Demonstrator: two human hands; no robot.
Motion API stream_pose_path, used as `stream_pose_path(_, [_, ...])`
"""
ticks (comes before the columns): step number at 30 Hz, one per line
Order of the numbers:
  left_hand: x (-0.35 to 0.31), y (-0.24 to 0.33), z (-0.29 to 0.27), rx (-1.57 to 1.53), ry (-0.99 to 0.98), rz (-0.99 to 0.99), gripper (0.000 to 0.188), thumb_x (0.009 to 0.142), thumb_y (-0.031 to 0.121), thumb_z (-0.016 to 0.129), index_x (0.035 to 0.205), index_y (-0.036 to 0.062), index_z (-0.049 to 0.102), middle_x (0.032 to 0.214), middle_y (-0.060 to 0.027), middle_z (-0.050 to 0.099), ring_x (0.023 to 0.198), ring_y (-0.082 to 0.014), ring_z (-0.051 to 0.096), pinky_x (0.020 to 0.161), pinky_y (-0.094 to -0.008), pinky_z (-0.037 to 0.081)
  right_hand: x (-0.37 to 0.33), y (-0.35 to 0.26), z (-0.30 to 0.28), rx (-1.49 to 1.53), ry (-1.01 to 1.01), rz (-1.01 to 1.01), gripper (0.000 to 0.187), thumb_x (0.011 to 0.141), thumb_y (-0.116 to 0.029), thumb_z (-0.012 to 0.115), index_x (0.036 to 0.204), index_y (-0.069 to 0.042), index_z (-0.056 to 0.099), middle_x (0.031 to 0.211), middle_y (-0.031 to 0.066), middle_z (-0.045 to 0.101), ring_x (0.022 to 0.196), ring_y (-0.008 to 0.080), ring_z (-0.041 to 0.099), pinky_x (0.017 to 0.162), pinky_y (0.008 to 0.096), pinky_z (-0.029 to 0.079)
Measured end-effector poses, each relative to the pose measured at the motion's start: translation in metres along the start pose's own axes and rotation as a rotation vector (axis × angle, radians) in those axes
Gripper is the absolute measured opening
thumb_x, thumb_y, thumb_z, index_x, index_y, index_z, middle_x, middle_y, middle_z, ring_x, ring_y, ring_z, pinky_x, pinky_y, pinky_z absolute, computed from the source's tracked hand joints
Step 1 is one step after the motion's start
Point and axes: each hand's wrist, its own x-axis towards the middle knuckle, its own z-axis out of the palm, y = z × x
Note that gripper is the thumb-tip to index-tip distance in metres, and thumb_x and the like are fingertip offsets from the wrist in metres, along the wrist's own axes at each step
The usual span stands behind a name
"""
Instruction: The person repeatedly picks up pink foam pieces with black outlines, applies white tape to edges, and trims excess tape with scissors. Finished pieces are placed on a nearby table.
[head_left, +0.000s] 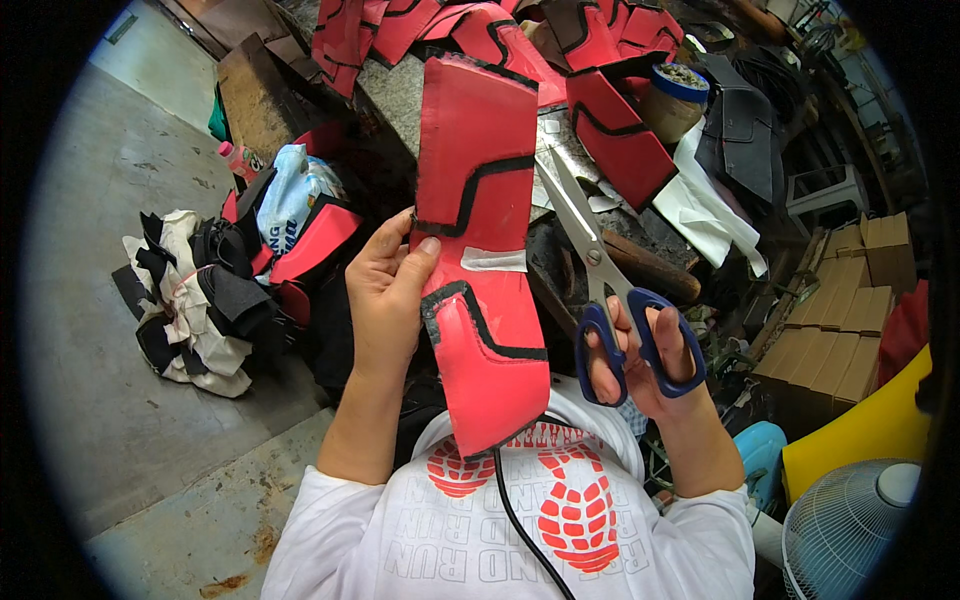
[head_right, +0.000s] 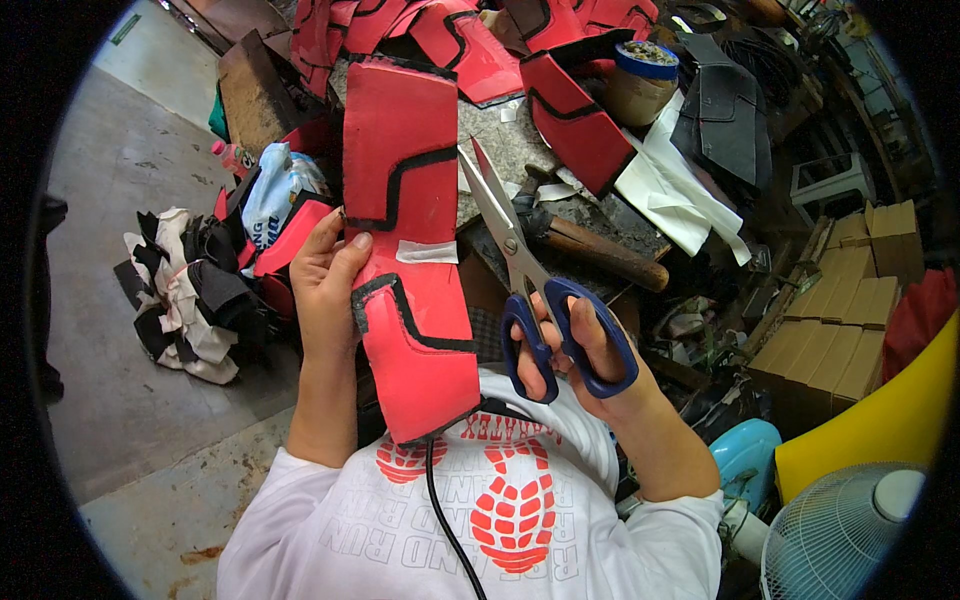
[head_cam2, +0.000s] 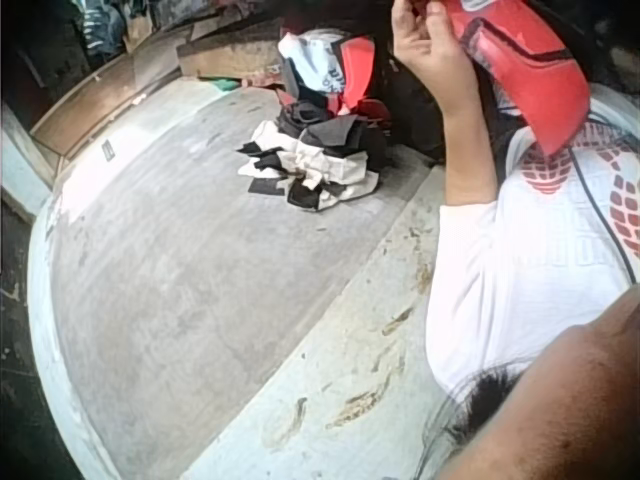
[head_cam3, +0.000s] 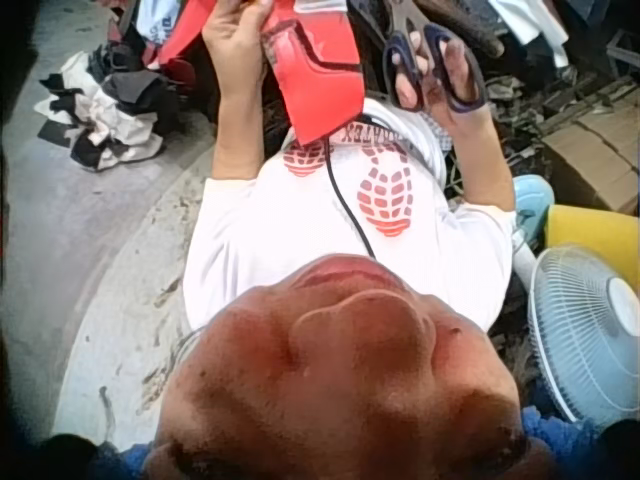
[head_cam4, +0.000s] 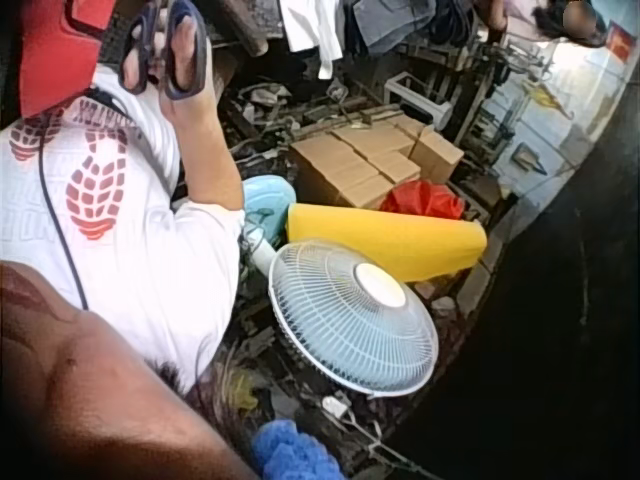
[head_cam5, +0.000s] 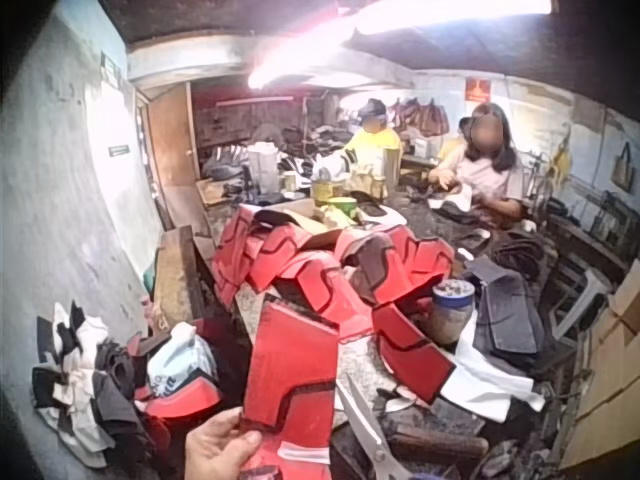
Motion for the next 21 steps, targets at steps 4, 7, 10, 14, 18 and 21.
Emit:
stream_pose_path(4, [-0.002, 0.002, -0.001, 0.085, 0.011, 0.095, 0.031, 0.094, -0.001, 0.058, 0.125, -0.0064, 0.059, 0.110, -0.0099, 0.069, 0.094, -0.0088, 0.064, 0.083, -0.0218, 0.050, -0.001, 0.001, 0.002, -0.060, 0.005, 0.035, 0.077, 0.087, -0.070, 0.055, 0.108, 0.003, 0.057, 0.072, 0.0085, 0.063, 0.061, 0.0122, 0.061, 0.059, 0.0210, 0.043])
stream_pose_path(7, [-0.004, 0.003, -0.001, 0.138, 0.021, 0.136, 0.032, 0.094, -0.002, 0.059, 0.125, -0.0052, 0.059, 0.108, -0.0094, 0.069, 0.091, -0.0080, 0.064, 0.081, -0.0215, 0.050, 0.001, 0.001, 0.005, -0.090, -0.024, 0.014, 0.075, 0.085, -0.069, 0.060, 0.107, 0.003, 0.056, 0.073, 0.0087, 0.063, 0.061, 0.0133, 0.061, 0.059, 0.0210, 0.042])
stream_pose_path(10, [-0.005, 0.003, 0.000, 0.126, 0.019, 0.131, 0.032, 0.093, -0.002, 0.060, 0.125, -0.0039, 0.060, 0.106, -0.0091, 0.070, 0.087, -0.0075, 0.063, 0.078, -0.0211, 0.050, 0.002, -0.002, 0.007, -0.136, 0.017, 0.000, 0.074, 0.085, -0.069, 0.060, 0.104, 0.002, 0.056, 0.072, 0.0084, 0.063, 0.059, 0.0126, 0.060, 0.059, 0.0220, 0.042])
stream_pose_path(14, [-0.005, 0.006, -0.001, 0.136, -0.029, 0.098, 0.032, 0.094, -0.001, 0.058, 0.125, -0.0062, 0.059, 0.112, -0.0093, 0.068, 0.095, -0.0086, 0.063, 0.084, -0.0221, 0.049, 0.004, -0.004, 0.005, -0.105, 0.077, -0.015, 0.065, 0.087, -0.062, 0.063, 0.098, 0.002, 0.058, 0.068, 0.0052, 0.059, 0.053, 0.0104, 0.055, 0.052, 0.0215, 0.039])
stream_pose_path(18, [0.001, 0.006, -0.005, 0.018, -0.034, 0.014, 0.032, 0.093, -0.002, 0.057, 0.125, -0.0070, 0.059, 0.111, -0.0104, 0.068, 0.094, -0.0097, 0.064, 0.082, -0.0230, 0.050, 0.011, -0.005, -0.004, -0.098, 0.108, -0.048, 0.056, 0.088, -0.053, 0.068, 0.096, 0.002, 0.059, 0.068, 0.0029, 0.057, 0.044, 0.0085, 0.049, 0.042, 0.0215, 0.037])
stream_pose_path(21, [0.010, 0.002, -0.005, -0.166, -0.048, -0.177, 0.032, 0.092, -0.002, 0.056, 0.123, -0.0082, 0.056, 0.107, -0.0120, 0.068, 0.094, -0.0116, 0.066, 0.081, -0.0250, 0.053, 0.021, -0.014, -0.014, -0.223, 0.260, -0.187, 0.047, 0.087, -0.044, 0.073, 0.097, 0.001, 0.061, 0.074, 0.0020, 0.060, 0.045, 0.0097, 0.052, 0.041, 0.0221, 0.040])
